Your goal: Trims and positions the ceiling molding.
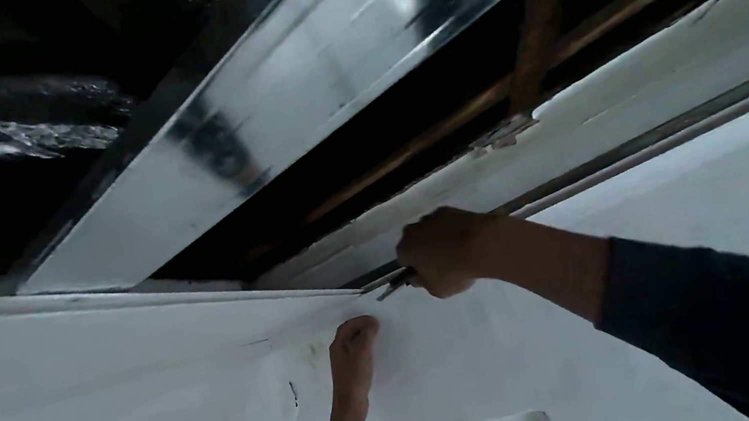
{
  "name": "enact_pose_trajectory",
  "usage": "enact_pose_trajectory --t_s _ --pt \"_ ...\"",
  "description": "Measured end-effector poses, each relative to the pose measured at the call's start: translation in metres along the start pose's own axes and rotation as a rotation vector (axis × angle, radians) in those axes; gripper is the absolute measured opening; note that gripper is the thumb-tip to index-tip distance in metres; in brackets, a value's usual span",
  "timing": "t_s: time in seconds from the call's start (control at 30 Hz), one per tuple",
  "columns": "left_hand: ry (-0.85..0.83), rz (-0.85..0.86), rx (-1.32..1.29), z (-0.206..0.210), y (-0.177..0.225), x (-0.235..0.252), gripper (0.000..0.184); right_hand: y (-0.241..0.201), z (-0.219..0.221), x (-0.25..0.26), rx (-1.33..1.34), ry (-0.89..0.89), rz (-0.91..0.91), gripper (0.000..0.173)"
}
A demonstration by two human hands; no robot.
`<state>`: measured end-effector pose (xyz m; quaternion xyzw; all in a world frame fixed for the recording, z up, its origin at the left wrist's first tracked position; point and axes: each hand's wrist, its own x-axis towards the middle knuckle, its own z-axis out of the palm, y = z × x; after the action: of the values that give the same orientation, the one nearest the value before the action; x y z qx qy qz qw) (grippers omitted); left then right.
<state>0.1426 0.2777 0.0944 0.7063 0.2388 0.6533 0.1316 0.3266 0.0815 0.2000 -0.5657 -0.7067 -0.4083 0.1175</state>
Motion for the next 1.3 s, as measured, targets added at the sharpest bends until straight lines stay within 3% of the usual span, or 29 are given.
enact_pose_trajectory --t_s 0.17,0.33,0.53,0.9,1.07,1.3 --pt "0.009 -0.028 0.032 0.014 0.013 0.012 0.047 0.023 0.052 0.006 0.15 0.138 -0.042 0.039" --pt "0.093 -0.078 0.002 0.024 0.019 0.011 0.047 0.023 0.069 0.018 0.17 0.195 -0.086 0.037" --pt "0.164 -0.14 0.037 0.029 0.017 0.011 0.057 0.019 0.076 0.027 0.151 0.218 -0.097 0.036" --pt "0.19 -0.17 0.073 0.033 0.022 0.009 0.056 0.022 0.072 0.031 0.143 0.204 -0.133 0.032" --pt "0.208 -0.152 0.049 0.034 0.029 0.001 0.056 0.019 0.061 0.035 0.141 0.115 -0.124 0.031" --pt "0.219 -0.152 0.027 0.033 0.026 -0.001 0.061 0.034 0.081 0.032 0.154 0.274 -0.236 0.033"
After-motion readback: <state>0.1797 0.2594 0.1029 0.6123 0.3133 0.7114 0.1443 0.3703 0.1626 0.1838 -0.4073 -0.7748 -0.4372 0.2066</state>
